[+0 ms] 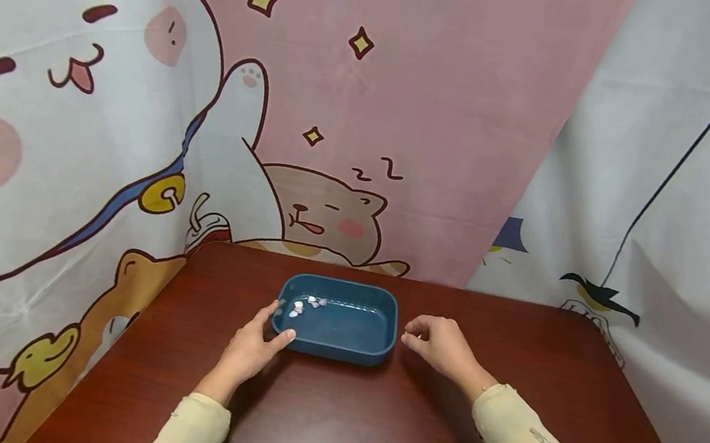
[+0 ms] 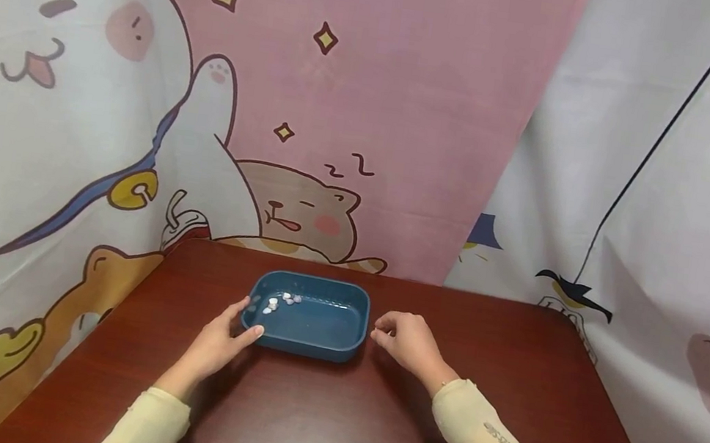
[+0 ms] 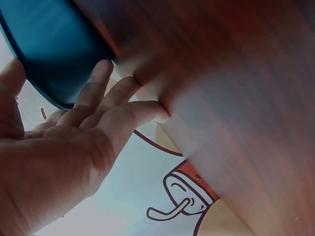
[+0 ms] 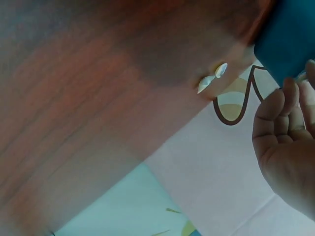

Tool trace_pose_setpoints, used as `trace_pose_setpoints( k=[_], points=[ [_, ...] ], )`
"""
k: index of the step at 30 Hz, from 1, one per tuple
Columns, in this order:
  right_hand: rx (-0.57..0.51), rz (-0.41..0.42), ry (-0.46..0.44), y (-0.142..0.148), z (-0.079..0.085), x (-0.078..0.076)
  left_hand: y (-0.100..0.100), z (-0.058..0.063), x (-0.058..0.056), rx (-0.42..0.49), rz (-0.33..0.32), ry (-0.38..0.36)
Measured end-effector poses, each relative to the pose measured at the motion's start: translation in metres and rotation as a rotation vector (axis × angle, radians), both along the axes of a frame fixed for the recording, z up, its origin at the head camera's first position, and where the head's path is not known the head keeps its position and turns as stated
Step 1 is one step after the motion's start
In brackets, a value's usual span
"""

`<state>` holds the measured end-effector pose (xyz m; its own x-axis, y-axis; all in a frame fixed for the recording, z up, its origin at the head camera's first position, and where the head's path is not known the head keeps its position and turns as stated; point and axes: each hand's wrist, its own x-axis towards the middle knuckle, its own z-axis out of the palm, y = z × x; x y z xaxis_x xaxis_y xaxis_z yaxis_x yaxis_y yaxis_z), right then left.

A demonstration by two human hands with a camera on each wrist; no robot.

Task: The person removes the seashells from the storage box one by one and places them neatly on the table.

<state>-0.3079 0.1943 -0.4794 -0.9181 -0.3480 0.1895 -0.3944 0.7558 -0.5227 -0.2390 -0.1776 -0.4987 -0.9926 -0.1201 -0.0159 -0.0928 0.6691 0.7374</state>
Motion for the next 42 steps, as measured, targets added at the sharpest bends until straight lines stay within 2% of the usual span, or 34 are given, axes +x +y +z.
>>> trace_pose_setpoints(
  k=[5,8,12,20,23,30,42],
  points=[
    [-0.050,-0.020,0.080,-0.007,0.003,0.003,-0.001,0.000,0.000,0.007,0.001,0.001],
    [-0.057,0.007,0.124,-0.015,0.006,0.003,-0.001,0.000,-0.001,0.010,0.005,-0.002],
    [-0.010,0.058,0.135,-0.025,0.005,0.003,-0.002,-0.001,-0.002,0.010,-0.001,-0.002],
    [0.091,0.106,0.166,-0.040,0.004,0.000,-0.001,0.000,-0.002,0.004,-0.006,0.006],
    [0.100,0.121,0.120,-0.043,0.004,-0.002,-0.001,0.001,-0.002,0.003,-0.006,0.007],
    [0.046,0.072,-0.011,-0.046,0.001,-0.007,0.000,0.001,-0.002,0.001,-0.010,0.010],
    [0.050,0.054,-0.088,-0.050,0.003,-0.006,-0.001,0.000,-0.001,-0.009,-0.002,0.005]
  ],
)
